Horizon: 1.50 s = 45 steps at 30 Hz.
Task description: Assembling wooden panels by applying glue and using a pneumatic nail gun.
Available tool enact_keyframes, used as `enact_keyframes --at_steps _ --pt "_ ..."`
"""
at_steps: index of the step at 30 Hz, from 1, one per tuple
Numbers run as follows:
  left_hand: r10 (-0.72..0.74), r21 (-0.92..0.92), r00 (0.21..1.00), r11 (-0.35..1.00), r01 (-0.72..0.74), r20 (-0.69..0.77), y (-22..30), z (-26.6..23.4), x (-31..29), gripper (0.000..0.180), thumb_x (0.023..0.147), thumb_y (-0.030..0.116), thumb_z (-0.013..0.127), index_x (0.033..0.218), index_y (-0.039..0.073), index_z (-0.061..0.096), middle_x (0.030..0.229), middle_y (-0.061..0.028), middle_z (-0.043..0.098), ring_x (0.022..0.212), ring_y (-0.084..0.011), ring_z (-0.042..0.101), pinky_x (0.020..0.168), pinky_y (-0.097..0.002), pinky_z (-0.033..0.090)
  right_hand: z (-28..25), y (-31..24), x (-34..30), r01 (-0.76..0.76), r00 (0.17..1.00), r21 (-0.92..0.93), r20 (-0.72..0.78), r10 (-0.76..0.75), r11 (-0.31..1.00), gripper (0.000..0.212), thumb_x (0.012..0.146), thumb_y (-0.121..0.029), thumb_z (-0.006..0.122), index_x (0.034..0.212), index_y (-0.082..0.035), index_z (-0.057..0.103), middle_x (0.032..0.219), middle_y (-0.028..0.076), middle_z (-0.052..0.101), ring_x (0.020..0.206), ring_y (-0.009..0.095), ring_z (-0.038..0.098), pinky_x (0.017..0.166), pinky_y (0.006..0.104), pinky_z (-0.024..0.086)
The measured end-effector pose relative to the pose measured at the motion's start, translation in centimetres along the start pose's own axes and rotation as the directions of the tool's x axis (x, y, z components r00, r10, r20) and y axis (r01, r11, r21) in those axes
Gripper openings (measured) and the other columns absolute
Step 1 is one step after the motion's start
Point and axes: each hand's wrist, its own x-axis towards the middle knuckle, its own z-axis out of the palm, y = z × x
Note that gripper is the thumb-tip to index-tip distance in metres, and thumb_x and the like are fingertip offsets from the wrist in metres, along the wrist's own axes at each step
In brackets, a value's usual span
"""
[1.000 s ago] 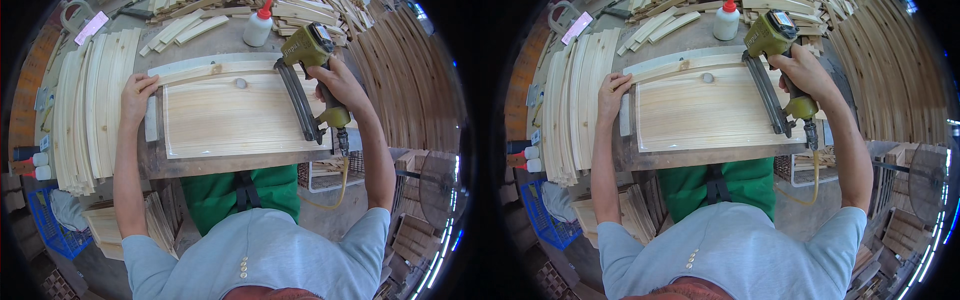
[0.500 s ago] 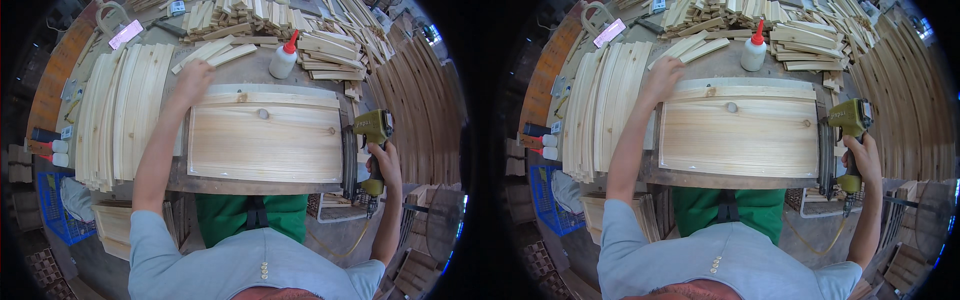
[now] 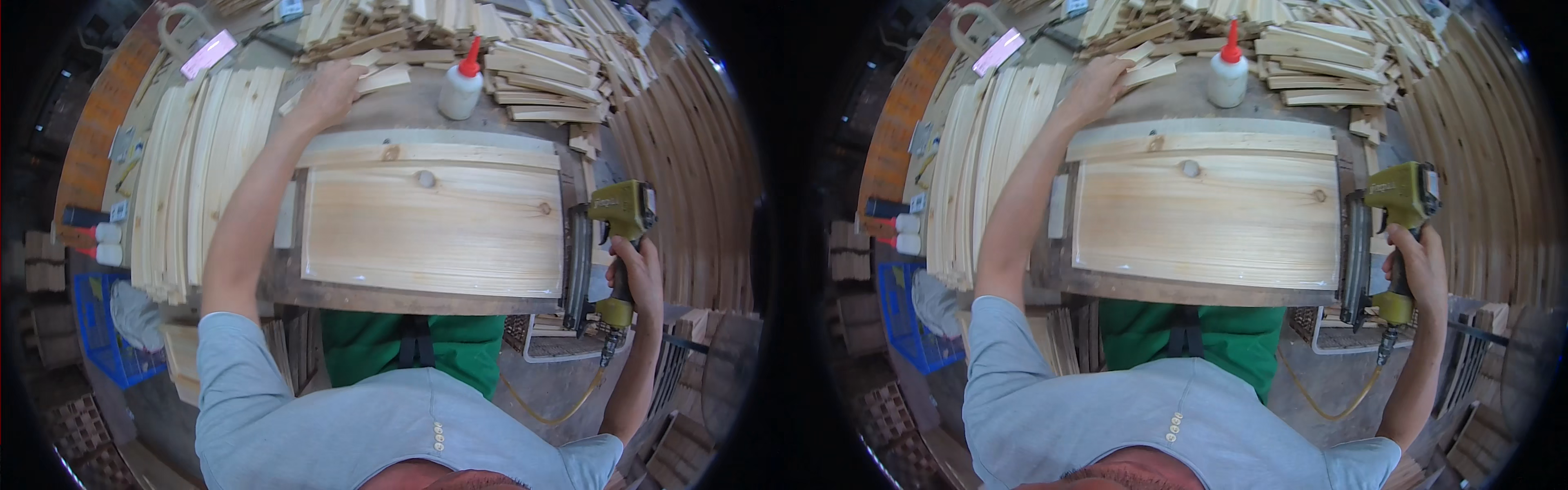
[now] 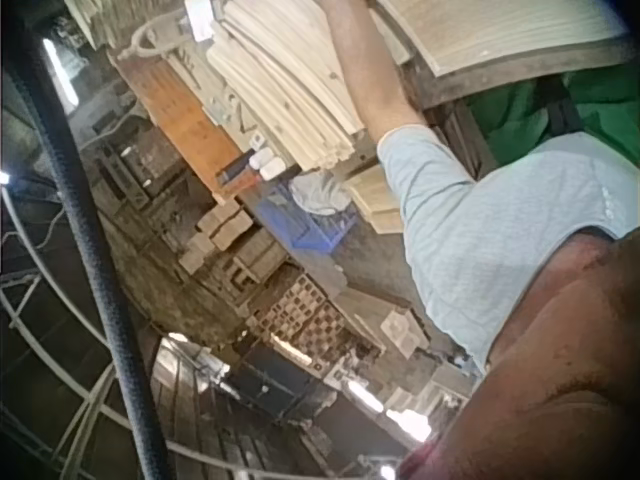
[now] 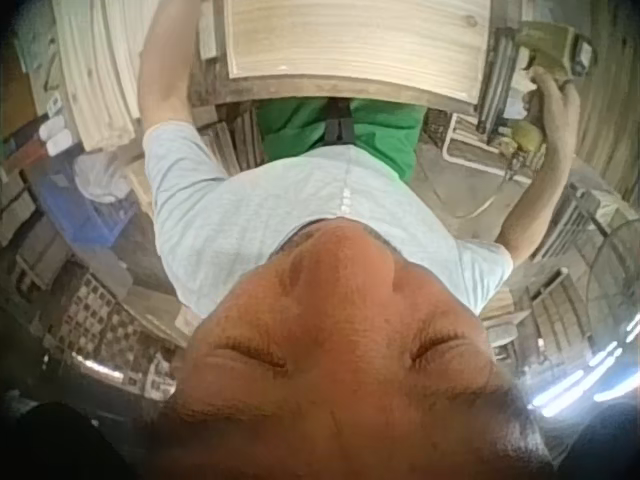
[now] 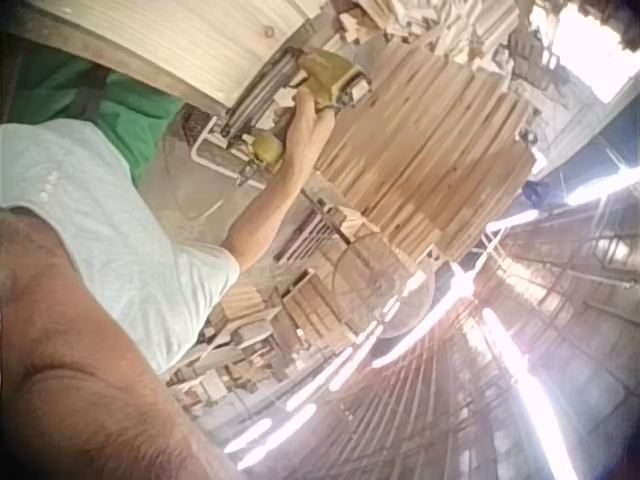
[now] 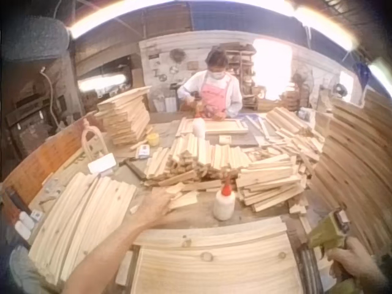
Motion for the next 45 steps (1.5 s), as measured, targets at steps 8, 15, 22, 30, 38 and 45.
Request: enact_keyframes --at_steps 8,15,22,30,38,45 --pt "0.346 0.035 0.930 0.935 -0.353 0.126 2.7 -8.3 -15.3 0.027 0.076 -0.001 0.059 0.103 0.001 0.062 0.109 -0.0114 0.061 0.109 -0.0311 0.057 0.090 -0.0392 0.050 -0.2 0.7 0.6 0.012 1.000 -0.060 0.030 -0.010 0.998 0.029 0.091 -0.030 0.061 0.093 -0.002 0.053 0.077 0.004 0.057 0.051 0.010 0.054 0.043 0.0245 0.043" --pt "0.449 -0.096 0.864 0.893 -0.439 0.229 3.4 -7.8 -17.8 0.023 0.078 0.002 0.057 0.100 0.001 0.061 0.108 -0.0093 0.060 0.113 -0.0276 0.056 0.094 -0.0368 0.050 0.0 0.7 0.4 0.050 0.999 -0.078 -0.008 -0.051 0.996 0.030 0.092 -0.031 0.060 0.092 -0.002 0.054 0.077 0.004 0.057 0.051 0.009 0.055 0.044 0.0236 0.043" --pt "0.411 -0.110 0.880 0.911 -0.396 0.236 2.7 -6.8 -17.8 0.022 0.075 0.001 0.057 0.097 0.001 0.062 0.107 -0.0112 0.060 0.113 -0.0293 0.056 0.095 -0.0381 0.048 0.1 0.6 0.5 0.020 0.999 -0.135 -0.038 -0.025 0.991 0.030 0.093 -0.033 0.059 0.088 -0.004 0.054 0.064 0.003 0.055 0.046 0.009 0.053 0.041 0.0234 0.042" --pt "0.362 -0.078 0.929 0.931 -0.356 0.081 8.0 -6.0 -13.9 0.027 0.074 -0.002 0.056 0.099 0.000 0.065 0.104 -0.0149 0.063 0.103 -0.0324 0.061 0.087 -0.0407 0.051 0.0 0.1 0.2 0.037 0.998 -0.010 0.048 -0.036 0.999 0.025 0.092 -0.025 0.061 0.092 -0.001 0.054 0.073 0.004 0.057 0.049 0.011 0.056 0.043 0.0253 0.045" --pt "0.345 -0.324 0.910 0.855 -0.405 -0.229 19.4 7.6 4.5 0.019 0.078 0.000 0.059 0.098 0.000 0.061 0.100 -0.0159 0.062 0.094 -0.0339 0.060 0.080 -0.0419 0.051 0.1 -0.8 -0.2 -0.012 0.997 0.014 0.070 0.011 1.000 0.026 0.091 -0.020 0.061 0.102 0.001 0.053 0.076 0.004 0.056 0.050 0.010 0.055 0.044 0.0250 0.045" --pt "0.312 0.078 0.884 0.949 -0.305 -0.348 21.6 12.4 16.9 0.016 0.080 0.006 0.056 0.095 0.003 0.062 0.099 -0.0141 0.062 0.103 -0.0334 0.058 0.082 -0.0441 0.050 -0.3 -0.9 -0.1 0.063 0.995 -0.003 0.079 -0.062 0.998 0.035 0.089 -0.021 0.060 0.105 0.009 0.052 0.071 0.009 0.060 0.052 0.014 0.059 0.047 0.0291 0.048"
